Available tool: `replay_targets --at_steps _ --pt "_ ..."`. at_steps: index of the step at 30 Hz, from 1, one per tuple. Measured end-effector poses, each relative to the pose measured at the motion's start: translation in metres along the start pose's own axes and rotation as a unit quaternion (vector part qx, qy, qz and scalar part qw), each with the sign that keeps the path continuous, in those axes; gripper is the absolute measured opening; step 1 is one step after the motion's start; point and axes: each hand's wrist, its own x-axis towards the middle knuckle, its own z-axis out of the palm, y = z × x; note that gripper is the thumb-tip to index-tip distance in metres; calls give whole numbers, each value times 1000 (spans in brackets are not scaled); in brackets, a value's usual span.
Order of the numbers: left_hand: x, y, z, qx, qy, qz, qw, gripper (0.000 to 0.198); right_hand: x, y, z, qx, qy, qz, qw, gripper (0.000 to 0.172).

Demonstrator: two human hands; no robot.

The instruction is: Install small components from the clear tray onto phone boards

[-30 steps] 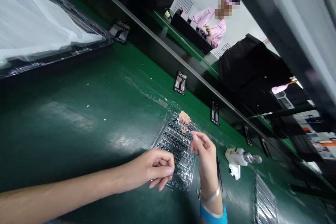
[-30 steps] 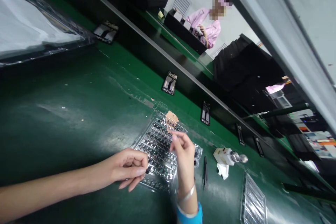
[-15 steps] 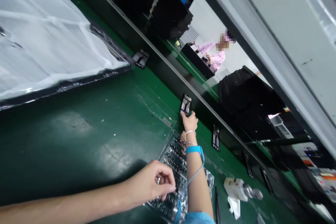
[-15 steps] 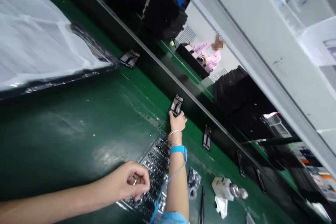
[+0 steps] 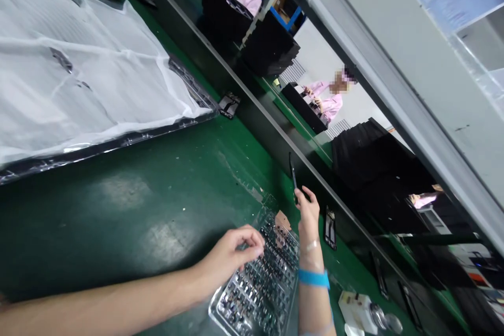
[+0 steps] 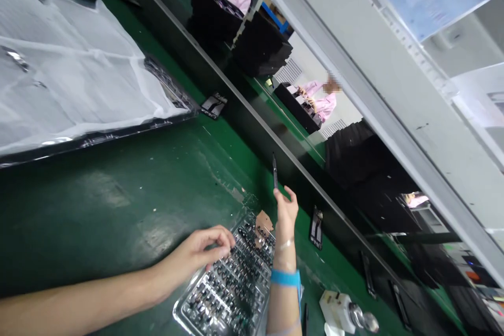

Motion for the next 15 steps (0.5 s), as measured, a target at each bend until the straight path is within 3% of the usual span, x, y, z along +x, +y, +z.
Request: replay_targets --at_steps 3,4,6,8,11,13,15 --pt "0 7 -3 -50 11 16 999 17 -80 18 -33 28 -7 -69 997 52" --pt "0 9 -3 -66 3 27 997 16 -110 25 -40 -12 -1 -137 990 53" --pt "-3 14 -3 -77 -20 36 996 16 -163 37 -48 -68 61 -233 968 53" --pt "-5 16 -2 -56 -27 19 998 15 -199 44 -49 -46 83 -249 964 55" --pt "-9 13 -1 18 -73 -22 997 16 -216 48 -45 108 42 -97 989 56" --pt "-13 10 1 60 -162 -58 983 14 -211 47 -42 220 8 39 975 50" --pt "-17 7 4 84 -237 -93 963 12 -203 46 -38 307 -22 120 944 39"
